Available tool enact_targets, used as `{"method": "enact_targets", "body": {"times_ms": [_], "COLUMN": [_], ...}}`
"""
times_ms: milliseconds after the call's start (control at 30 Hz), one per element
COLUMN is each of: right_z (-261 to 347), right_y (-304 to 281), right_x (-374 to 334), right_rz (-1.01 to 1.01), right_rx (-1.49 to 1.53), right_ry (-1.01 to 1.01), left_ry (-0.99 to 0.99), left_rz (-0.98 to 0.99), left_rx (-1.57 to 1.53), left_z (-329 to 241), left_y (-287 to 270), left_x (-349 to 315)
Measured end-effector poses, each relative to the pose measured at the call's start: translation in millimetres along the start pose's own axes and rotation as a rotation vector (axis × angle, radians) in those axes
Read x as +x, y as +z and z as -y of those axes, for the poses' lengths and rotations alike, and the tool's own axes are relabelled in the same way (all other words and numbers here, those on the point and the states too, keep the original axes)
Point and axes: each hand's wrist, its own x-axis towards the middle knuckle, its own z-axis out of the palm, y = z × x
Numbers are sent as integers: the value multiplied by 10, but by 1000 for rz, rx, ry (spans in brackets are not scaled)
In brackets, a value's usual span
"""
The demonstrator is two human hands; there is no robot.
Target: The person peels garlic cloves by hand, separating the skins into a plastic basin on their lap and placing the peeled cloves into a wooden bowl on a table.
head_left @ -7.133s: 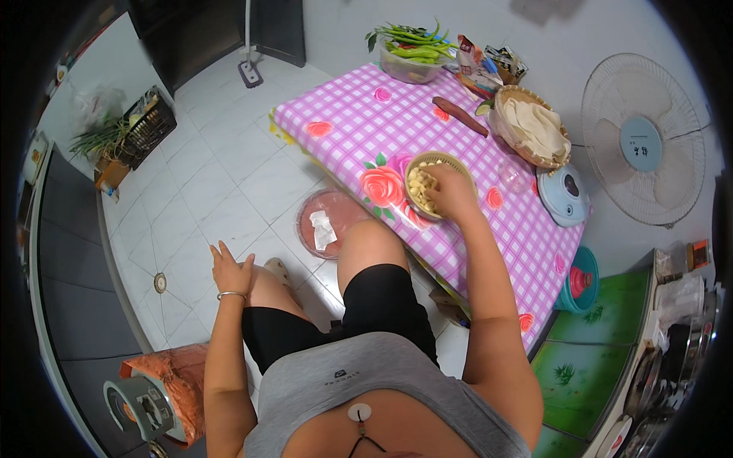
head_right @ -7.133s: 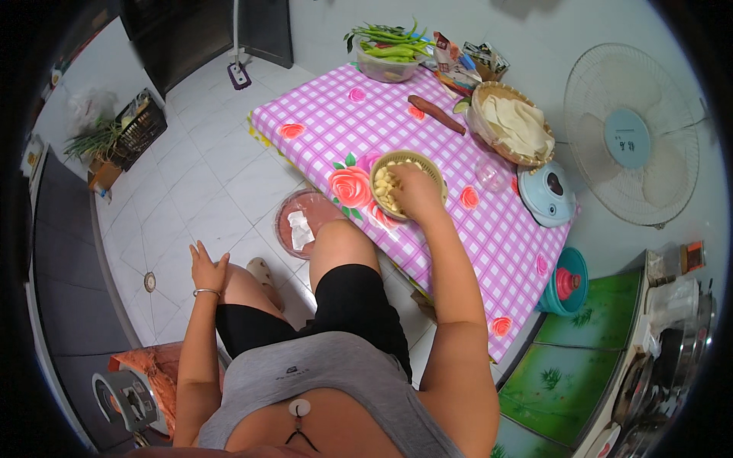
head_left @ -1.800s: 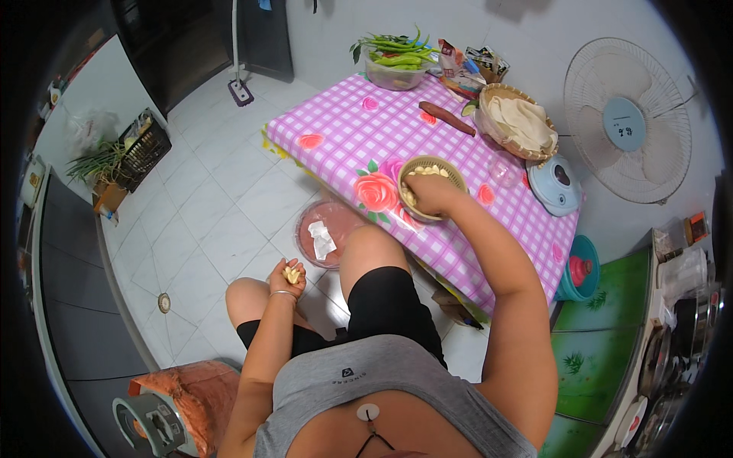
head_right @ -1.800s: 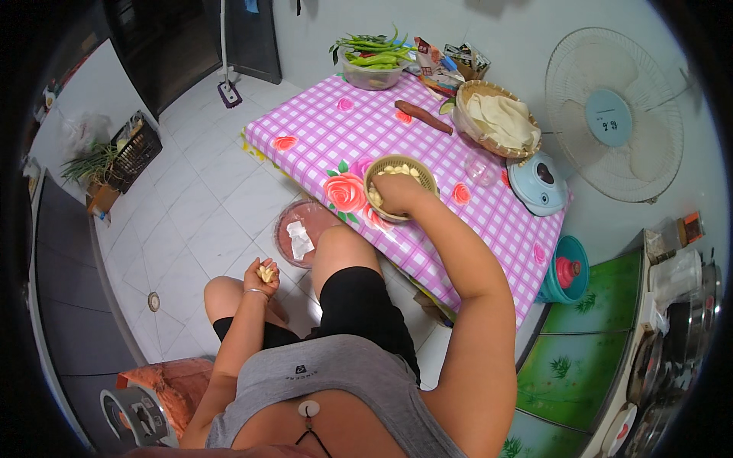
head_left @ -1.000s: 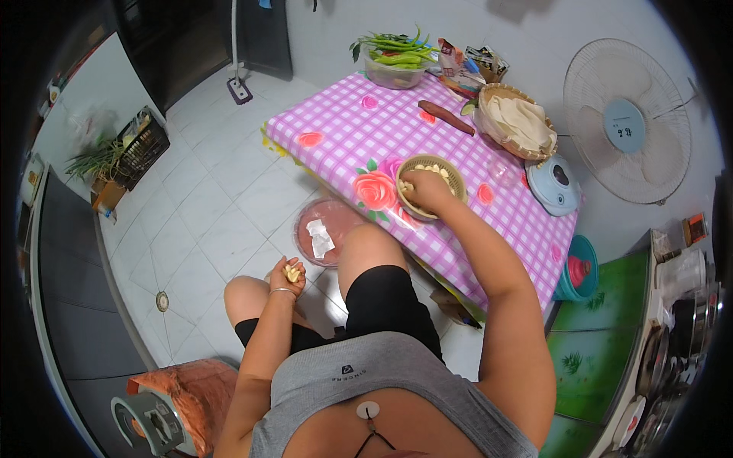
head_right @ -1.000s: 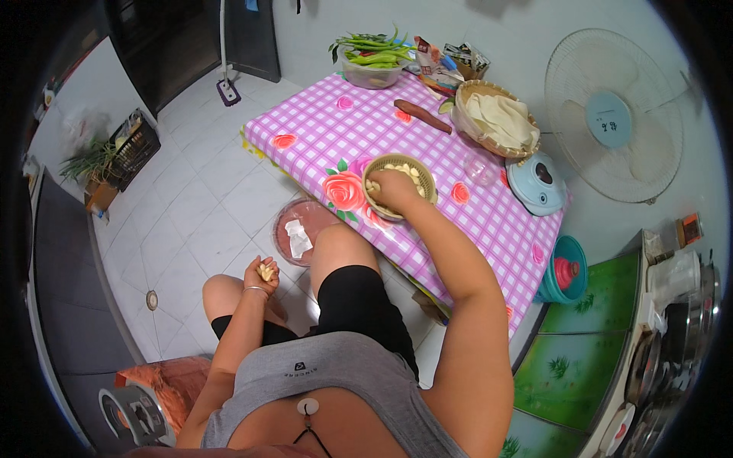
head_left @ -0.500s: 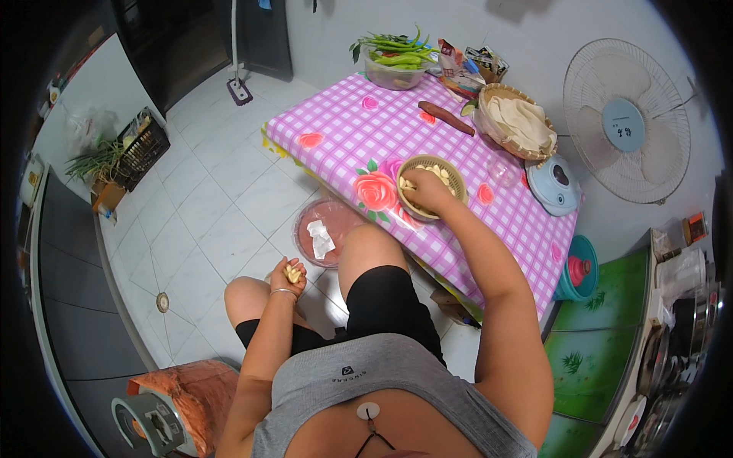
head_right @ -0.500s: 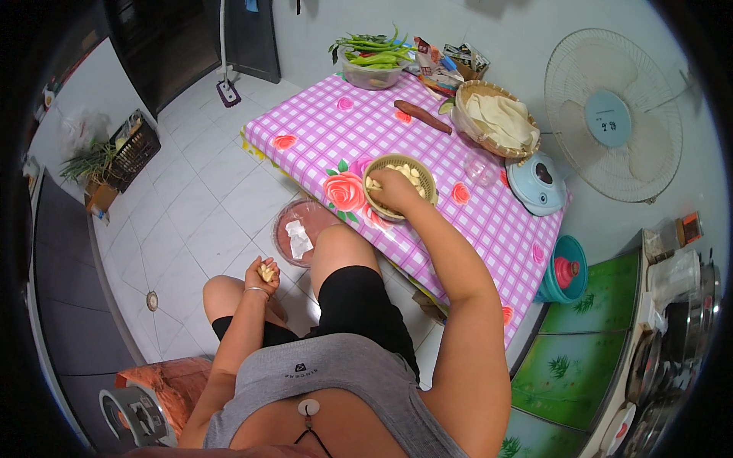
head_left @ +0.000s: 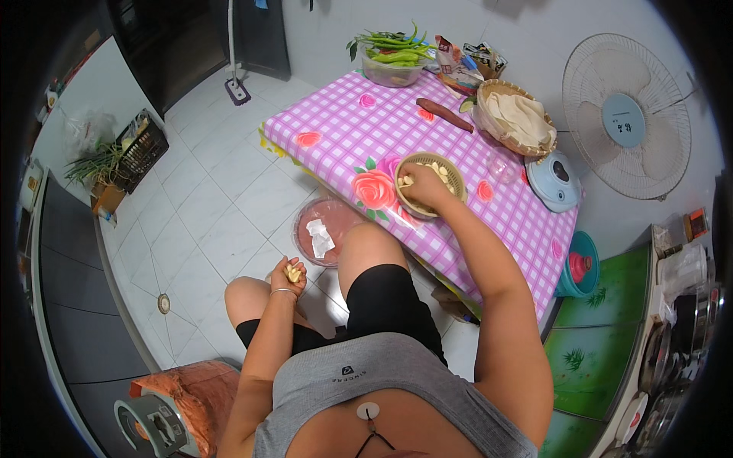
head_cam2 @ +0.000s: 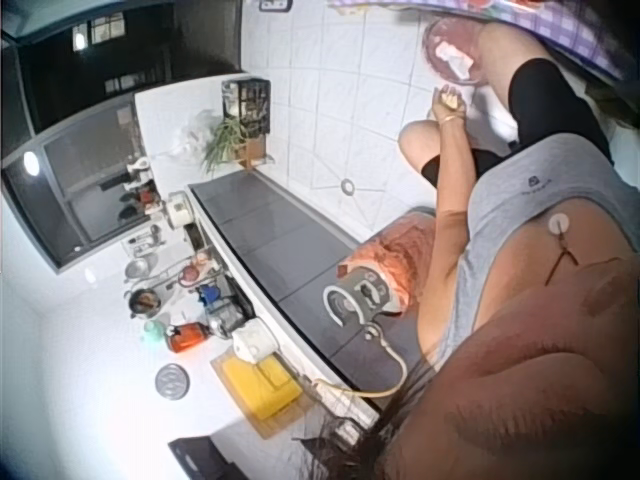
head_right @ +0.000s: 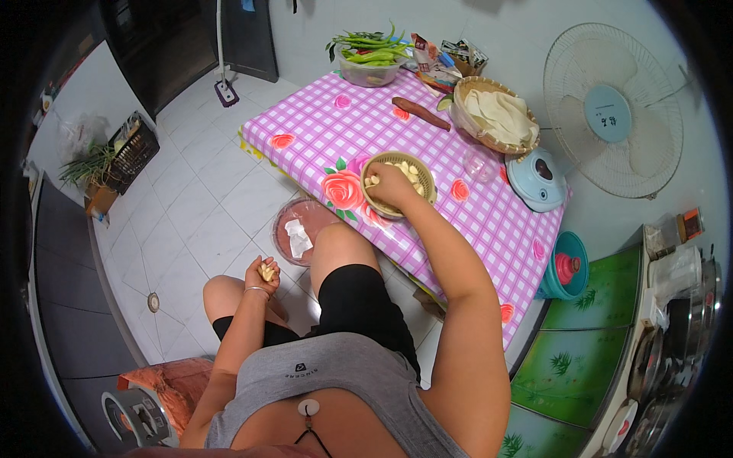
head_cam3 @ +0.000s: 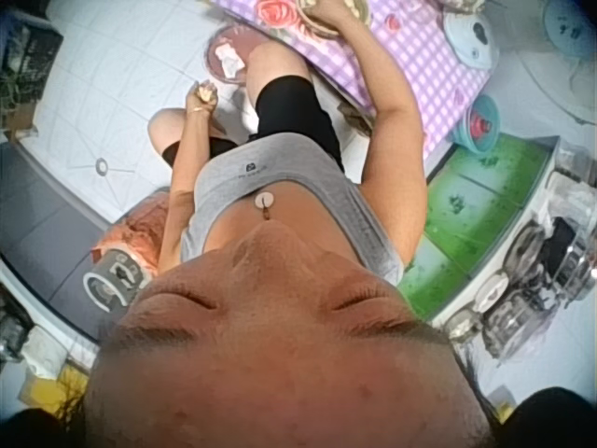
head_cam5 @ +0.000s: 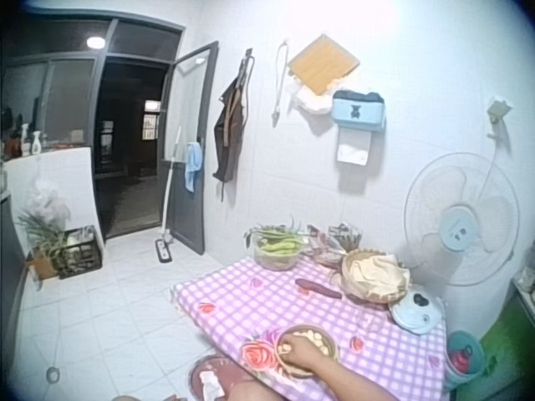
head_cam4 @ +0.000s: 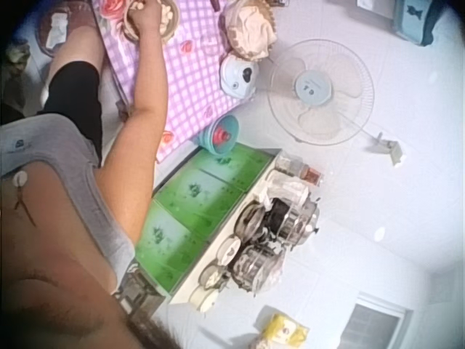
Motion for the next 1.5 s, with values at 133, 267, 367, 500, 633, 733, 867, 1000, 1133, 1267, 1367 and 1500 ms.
{"method": "enact_targets", "body": {"times_ms": [133,267,367,500,633,733,867,1000,1133,1267,1367,1500], "right_z": [-13,-13,-8,177,624,920,1101,1108,1173,1232,1136,1032], "right_y": [-39,-219,-350,-422,-369,-21,664,1567,2081,2356,2443,2531], "right_x": [1,26,9,-35,-114,-143,-95,-45,-76,-129,-119,-100], "right_rz": [21,-3,-48,-18,81,196,409,532,421,348,450,504], "right_rx": [358,856,1179,1368,1342,1342,1196,983,633,385,487,539], "right_ry": [265,416,425,374,298,211,301,207,47,-76,-34,-86], "left_ry": [7,4,-2,-47,-161,-172,-202,-206,-172,-72,-57,-12], "left_rz": [7,29,38,118,158,252,514,550,554,427,346,260], "left_rx": [-4,-24,-29,-29,-24,41,-34,-51,-28,-51,-35,-25], "left_z": [-3,-5,-3,-25,23,59,67,60,13,-17,-26,-18], "left_y": [9,-9,8,-11,61,156,114,125,268,237,239,230], "left_x": [-32,-37,-30,-29,-37,-109,-29,-36,-30,-14,15,86]}}
